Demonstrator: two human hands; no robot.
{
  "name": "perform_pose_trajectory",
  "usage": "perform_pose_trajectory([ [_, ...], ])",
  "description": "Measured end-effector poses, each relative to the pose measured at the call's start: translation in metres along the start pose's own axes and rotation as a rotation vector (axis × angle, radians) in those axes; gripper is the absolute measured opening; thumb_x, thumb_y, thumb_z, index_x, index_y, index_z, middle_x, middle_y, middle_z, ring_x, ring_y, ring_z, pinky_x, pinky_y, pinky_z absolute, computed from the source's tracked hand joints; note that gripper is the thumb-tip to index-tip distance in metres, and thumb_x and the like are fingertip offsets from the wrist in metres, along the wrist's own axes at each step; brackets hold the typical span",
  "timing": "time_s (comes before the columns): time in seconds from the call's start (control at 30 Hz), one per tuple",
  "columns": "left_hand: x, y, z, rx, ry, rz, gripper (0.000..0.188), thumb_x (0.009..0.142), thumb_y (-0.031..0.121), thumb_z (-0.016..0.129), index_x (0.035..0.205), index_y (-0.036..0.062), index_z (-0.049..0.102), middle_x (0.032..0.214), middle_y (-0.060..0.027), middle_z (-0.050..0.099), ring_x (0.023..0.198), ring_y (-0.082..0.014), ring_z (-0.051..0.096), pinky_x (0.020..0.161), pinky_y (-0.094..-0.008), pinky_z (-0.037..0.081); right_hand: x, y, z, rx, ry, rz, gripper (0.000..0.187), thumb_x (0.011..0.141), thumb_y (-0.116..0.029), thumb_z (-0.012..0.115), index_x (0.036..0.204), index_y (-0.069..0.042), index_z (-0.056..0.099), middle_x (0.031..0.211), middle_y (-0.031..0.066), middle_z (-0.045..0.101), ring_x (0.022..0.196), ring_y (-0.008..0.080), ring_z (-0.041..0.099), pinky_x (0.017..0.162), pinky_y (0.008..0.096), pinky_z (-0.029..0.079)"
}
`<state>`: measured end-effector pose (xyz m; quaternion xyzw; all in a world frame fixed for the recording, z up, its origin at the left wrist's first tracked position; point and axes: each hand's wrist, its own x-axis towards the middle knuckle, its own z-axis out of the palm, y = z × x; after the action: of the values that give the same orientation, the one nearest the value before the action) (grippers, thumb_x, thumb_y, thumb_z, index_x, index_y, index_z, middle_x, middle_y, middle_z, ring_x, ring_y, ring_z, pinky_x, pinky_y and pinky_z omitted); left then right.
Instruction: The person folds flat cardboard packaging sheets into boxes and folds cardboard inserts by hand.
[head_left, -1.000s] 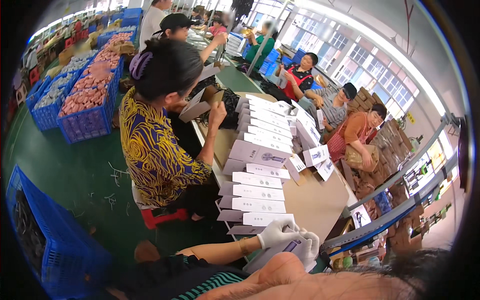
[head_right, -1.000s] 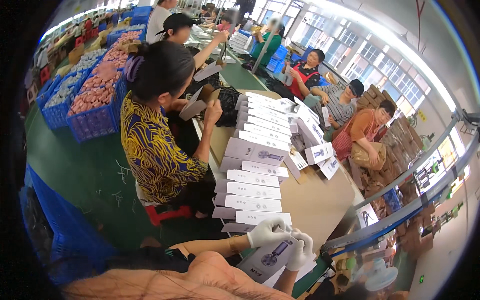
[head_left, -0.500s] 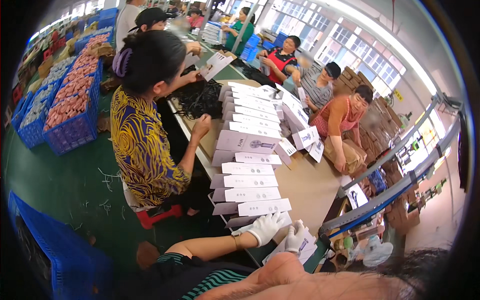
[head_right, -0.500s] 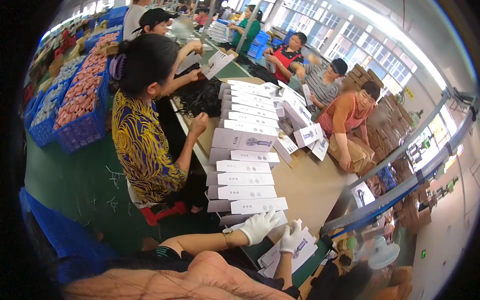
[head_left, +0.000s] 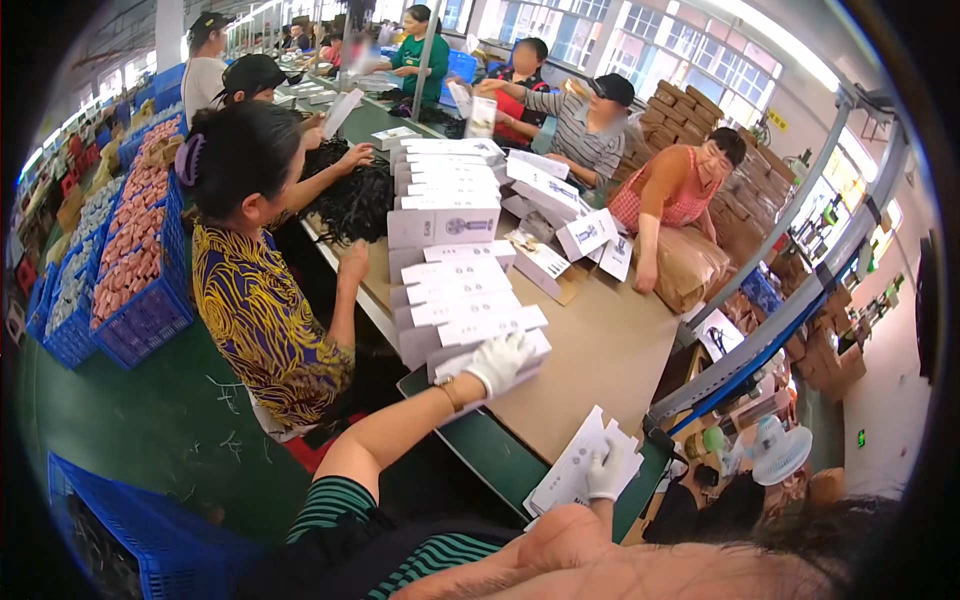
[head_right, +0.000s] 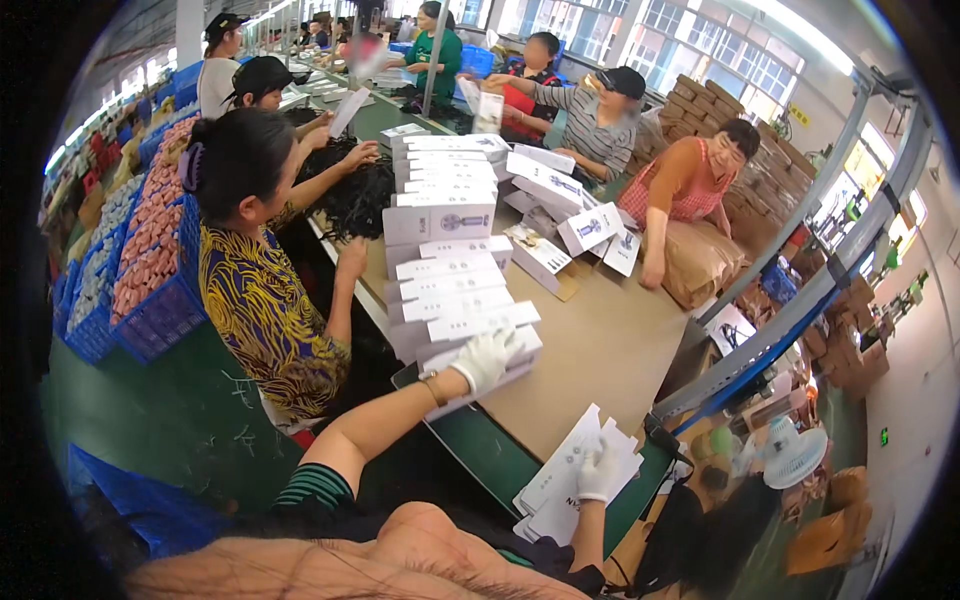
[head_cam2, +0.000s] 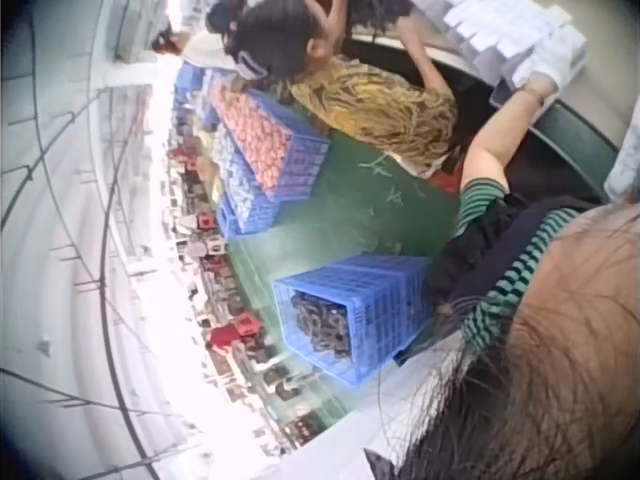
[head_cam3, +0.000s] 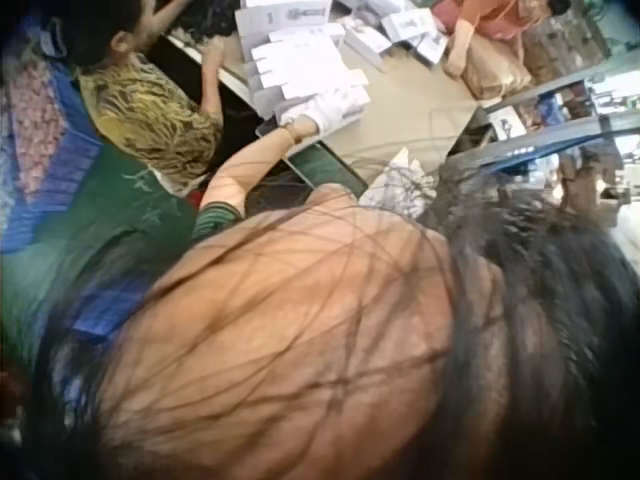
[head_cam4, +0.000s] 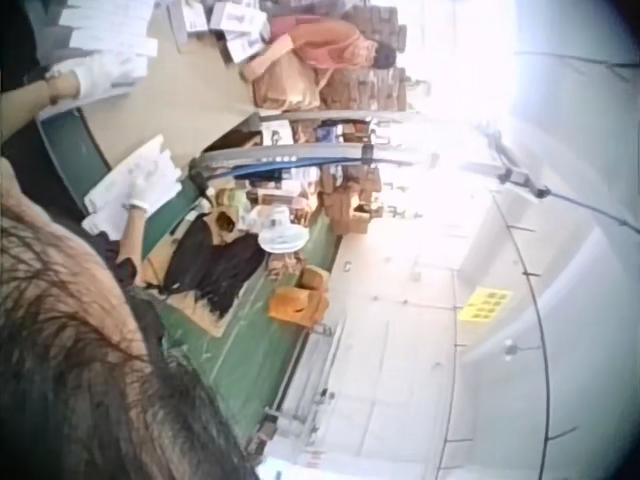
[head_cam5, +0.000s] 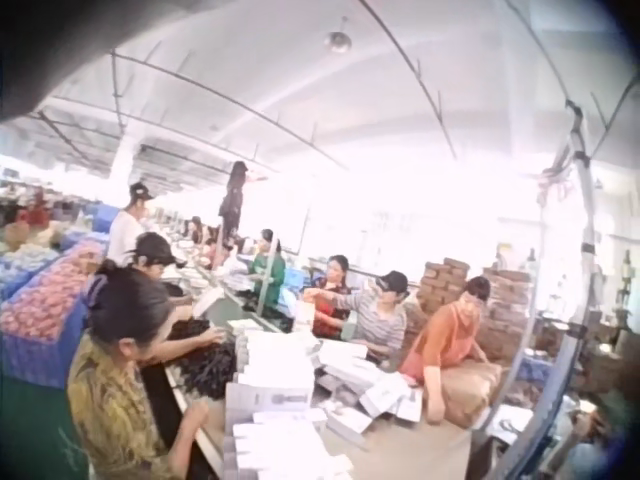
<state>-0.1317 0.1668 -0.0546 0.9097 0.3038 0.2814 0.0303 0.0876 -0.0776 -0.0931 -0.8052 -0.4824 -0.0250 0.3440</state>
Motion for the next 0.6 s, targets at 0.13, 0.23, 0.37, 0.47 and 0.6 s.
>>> perform_pose_trajectory([
  [0.13,0.011,-0.005,0.0,0.178,0.088,0.035,0.04,0.076,0.012,0.062,0.115,0.0074,0.058,0.121,-0.0163,0.053,0.105,-0.0355,0.054,0.09,-0.0447,0.047,-0.009,0.039,-0.004,-0.378,-0.027,0.121,0.06,0.076,-0.025,0.074,0.127,-0.002,0.052,0.136,0.018,0.049,0.132,0.0417,0.038,0.109,0.0456,0.033],
  [0.23,-0.001,0.064,0.001,0.0,0.105,0.049,0.049,0.069,0.023,0.071,0.112,0.003,0.058,0.116,-0.0157,0.055,0.105,-0.0342,0.052,0.094,-0.045,0.044,-0.019,0.06,0.001,-0.39,0.027,0.081,0.06,0.078,-0.033,0.072,0.126,-0.001,0.054,0.136,0.0187,0.049,0.132,0.0419,0.036,0.111,0.0502,0.028],
  [0.37,-0.059,0.141,0.066,-0.352,-0.082,-0.018,0.073,0.071,0.041,0.078,0.127,0.0006,0.051,0.124,-0.0181,0.051,0.125,-0.0384,0.043,0.107,-0.0463,0.036,0.001,0.054,-0.011,-0.373,-0.071,0.071,0.072,0.079,-0.042,0.07,0.135,-0.003,0.048,0.143,0.0136,0.044,0.134,0.0426,0.034,0.114,0.0484,0.026],
  [0.47,-0.061,0.175,0.057,-0.331,-0.396,-0.06,0.081,0.07,0.042,0.079,0.131,-0.0002,0.047,0.126,-0.0169,0.049,0.128,-0.037,0.04,0.109,-0.0451,0.033,0.015,0.06,-0.011,-0.399,-0.211,0.133,0.07,0.082,-0.047,0.065,0.139,-0.01,0.048,0.148,0.0119,0.04,0.137,0.0462,0.029,0.114,0.0507,0.025],
  [0.6,-0.066,0.174,0.068,-0.297,-0.304,-0.057,0.086,0.068,0.04,0.081,0.134,-0.0005,0.044,0.126,-0.0169,0.048,0.126,-0.0354,0.04,0.109,-0.0435,0.032,0.033,0.069,-0.004,-0.358,-0.207,0.151,0.067,0.083,-0.05,0.064,0.138,-0.013,0.051,0.149,0.0097,0.041,0.14,0.0421,0.028,0.114,0.0518,0.024],
])
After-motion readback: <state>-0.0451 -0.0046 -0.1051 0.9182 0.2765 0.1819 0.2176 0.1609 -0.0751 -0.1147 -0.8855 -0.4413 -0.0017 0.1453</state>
